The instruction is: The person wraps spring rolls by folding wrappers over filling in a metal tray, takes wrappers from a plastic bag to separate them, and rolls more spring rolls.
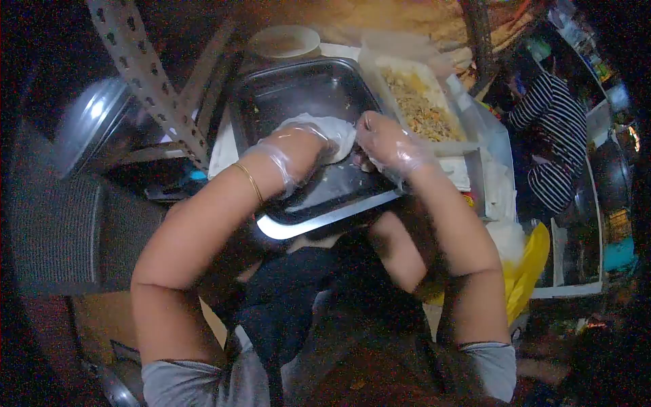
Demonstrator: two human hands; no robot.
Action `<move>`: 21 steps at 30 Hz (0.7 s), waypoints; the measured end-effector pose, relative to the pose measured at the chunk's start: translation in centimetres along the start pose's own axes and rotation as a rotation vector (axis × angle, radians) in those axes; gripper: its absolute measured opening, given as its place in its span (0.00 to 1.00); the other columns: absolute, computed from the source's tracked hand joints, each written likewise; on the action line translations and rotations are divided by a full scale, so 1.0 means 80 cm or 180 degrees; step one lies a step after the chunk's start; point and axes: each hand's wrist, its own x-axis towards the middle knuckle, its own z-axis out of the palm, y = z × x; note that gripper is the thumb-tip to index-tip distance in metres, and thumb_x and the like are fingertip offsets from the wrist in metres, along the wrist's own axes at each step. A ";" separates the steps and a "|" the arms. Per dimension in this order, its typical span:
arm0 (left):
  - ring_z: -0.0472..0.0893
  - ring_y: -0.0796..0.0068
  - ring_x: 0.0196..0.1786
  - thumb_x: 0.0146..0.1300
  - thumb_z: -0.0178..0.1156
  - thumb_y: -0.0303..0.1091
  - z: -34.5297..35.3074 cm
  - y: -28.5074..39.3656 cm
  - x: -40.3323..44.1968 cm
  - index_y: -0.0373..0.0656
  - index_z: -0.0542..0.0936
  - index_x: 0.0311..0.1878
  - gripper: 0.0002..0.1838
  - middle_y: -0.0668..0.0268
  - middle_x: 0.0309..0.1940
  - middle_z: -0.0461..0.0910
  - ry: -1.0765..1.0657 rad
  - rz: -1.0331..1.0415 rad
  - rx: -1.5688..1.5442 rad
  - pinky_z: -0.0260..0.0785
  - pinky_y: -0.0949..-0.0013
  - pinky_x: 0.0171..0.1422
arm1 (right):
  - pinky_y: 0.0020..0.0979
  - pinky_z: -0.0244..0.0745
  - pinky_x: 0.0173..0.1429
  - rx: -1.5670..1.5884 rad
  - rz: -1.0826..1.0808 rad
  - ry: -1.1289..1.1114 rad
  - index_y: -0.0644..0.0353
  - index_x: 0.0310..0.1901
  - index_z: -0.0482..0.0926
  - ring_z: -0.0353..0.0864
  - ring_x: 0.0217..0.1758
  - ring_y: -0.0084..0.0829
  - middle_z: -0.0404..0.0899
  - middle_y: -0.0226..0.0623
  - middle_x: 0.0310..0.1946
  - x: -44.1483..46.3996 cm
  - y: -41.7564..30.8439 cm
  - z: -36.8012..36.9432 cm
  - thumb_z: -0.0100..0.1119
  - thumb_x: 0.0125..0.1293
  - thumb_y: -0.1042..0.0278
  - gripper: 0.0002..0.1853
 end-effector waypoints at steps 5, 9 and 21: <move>0.76 0.50 0.60 0.67 0.50 0.38 0.003 0.000 -0.003 0.48 0.82 0.54 0.17 0.50 0.55 0.79 0.0301 0.0094 -0.0100 0.64 0.57 0.68 | 0.32 0.81 0.30 0.2178 0.0168 0.0115 0.63 0.42 0.71 0.82 0.30 0.31 0.77 0.39 0.35 0.017 0.051 0.038 0.55 0.70 0.65 0.10; 0.79 0.48 0.56 0.62 0.51 0.29 -0.011 0.016 -0.018 0.47 0.81 0.56 0.20 0.47 0.51 0.79 -0.0079 -0.0045 0.0341 0.68 0.55 0.63 | 0.33 0.80 0.27 0.2591 0.0917 0.0154 0.64 0.37 0.77 0.82 0.26 0.32 0.80 0.41 0.30 -0.015 -0.002 0.025 0.56 0.68 0.66 0.09; 0.78 0.49 0.56 0.62 0.52 0.30 -0.002 0.010 -0.012 0.53 0.81 0.57 0.20 0.49 0.51 0.79 0.0023 0.0324 0.0574 0.70 0.54 0.61 | 0.27 0.76 0.21 0.3511 0.1746 0.0136 0.70 0.44 0.73 0.78 0.23 0.32 0.75 0.43 0.31 -0.026 -0.021 0.024 0.58 0.62 0.80 0.09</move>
